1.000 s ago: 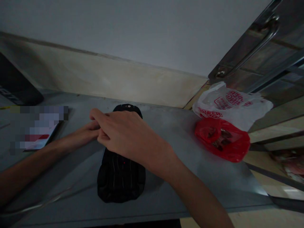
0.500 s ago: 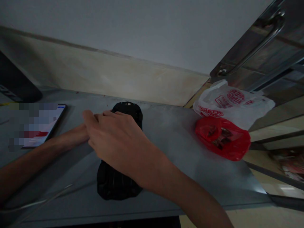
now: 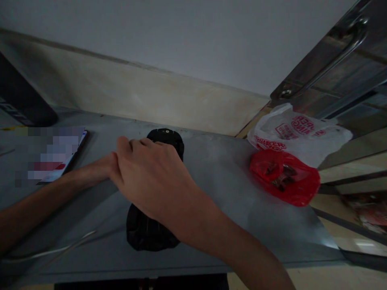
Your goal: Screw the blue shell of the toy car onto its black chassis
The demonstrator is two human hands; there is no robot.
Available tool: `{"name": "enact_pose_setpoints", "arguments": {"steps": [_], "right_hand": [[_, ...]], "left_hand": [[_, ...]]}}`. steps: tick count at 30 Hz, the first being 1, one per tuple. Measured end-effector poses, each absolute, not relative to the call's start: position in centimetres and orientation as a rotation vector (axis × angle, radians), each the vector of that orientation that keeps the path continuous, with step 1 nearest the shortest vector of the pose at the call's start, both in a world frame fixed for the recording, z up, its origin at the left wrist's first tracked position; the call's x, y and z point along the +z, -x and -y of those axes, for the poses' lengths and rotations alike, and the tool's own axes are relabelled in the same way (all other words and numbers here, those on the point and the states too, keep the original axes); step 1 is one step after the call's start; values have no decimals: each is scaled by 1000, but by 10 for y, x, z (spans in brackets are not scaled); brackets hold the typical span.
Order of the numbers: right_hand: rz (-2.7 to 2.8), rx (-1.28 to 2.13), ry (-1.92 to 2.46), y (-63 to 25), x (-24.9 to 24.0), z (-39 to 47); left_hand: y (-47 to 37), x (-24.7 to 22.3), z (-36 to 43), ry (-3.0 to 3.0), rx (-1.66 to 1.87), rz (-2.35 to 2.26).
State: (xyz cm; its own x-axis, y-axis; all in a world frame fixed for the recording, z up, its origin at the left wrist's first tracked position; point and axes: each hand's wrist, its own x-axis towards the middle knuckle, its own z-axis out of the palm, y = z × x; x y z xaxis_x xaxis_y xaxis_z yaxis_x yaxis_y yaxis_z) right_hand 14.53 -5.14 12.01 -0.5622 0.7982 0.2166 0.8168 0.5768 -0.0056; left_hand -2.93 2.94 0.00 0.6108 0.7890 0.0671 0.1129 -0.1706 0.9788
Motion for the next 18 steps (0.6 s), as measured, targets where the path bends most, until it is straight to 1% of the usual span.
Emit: {"name": "enact_pose_setpoints", "arguments": {"steps": [6, 10, 13, 18], "right_hand": [[2650, -105, 1271, -150, 116, 48], [2652, -161, 1353, -155, 115, 45], [2639, -140, 1398, -158, 117, 45], [2684, -72, 1236, -160, 115, 42]], "left_hand": [[29, 7, -25, -1649, 674, -831], [29, 11, -22, -1602, 644, -830], [28, 14, -22, -1590, 648, -812], [26, 15, -22, -1611, 651, -763]]}}
